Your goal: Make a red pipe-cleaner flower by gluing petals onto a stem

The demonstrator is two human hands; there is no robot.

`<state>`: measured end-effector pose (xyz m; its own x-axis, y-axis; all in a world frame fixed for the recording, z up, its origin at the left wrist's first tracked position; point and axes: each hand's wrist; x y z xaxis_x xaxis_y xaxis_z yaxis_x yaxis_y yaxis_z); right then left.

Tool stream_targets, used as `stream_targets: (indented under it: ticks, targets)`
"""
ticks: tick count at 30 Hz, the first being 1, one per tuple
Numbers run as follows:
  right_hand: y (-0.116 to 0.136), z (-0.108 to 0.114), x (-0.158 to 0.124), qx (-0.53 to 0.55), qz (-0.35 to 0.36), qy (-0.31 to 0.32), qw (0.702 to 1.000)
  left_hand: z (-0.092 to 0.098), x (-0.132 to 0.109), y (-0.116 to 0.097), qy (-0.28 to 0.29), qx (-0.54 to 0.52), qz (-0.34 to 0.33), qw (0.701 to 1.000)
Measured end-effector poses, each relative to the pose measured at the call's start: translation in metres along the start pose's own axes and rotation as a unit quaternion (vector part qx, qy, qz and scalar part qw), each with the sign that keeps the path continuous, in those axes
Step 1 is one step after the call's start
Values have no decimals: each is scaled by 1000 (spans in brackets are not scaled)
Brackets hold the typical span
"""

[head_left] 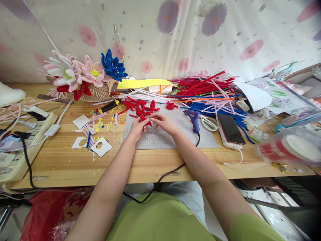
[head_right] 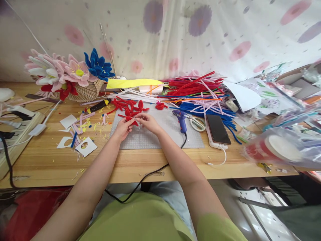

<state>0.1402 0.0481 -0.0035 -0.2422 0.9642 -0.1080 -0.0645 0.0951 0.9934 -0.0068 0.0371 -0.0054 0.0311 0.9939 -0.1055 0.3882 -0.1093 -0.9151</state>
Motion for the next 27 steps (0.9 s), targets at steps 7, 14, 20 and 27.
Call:
stream_targets:
  ticks: [7,14,20,27]
  targets:
    - [-1,-8,10,-46,23,-36,998,-1,-1,-1,2,-15,18,1000]
    - [8,-11,10,-150,15,-79,985,0,1,1,3,-15,21,1000]
    - [17,-6,16,-108,-17,-15,994,1,1,0,-2,11,-2,1000]
    - [26,0,16,-227,-2,9,974,5,5,4,-10,34,-24,999]
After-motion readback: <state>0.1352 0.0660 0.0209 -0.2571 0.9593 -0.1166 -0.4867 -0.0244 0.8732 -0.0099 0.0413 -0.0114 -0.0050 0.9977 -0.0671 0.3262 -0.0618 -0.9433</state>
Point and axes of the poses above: each hand's wrist, its own x-axis towards the middle knuckle, its own z-axis out of the back of the hand, y = z × x, and after that the axes turned 9 degrees about -z, right-handed
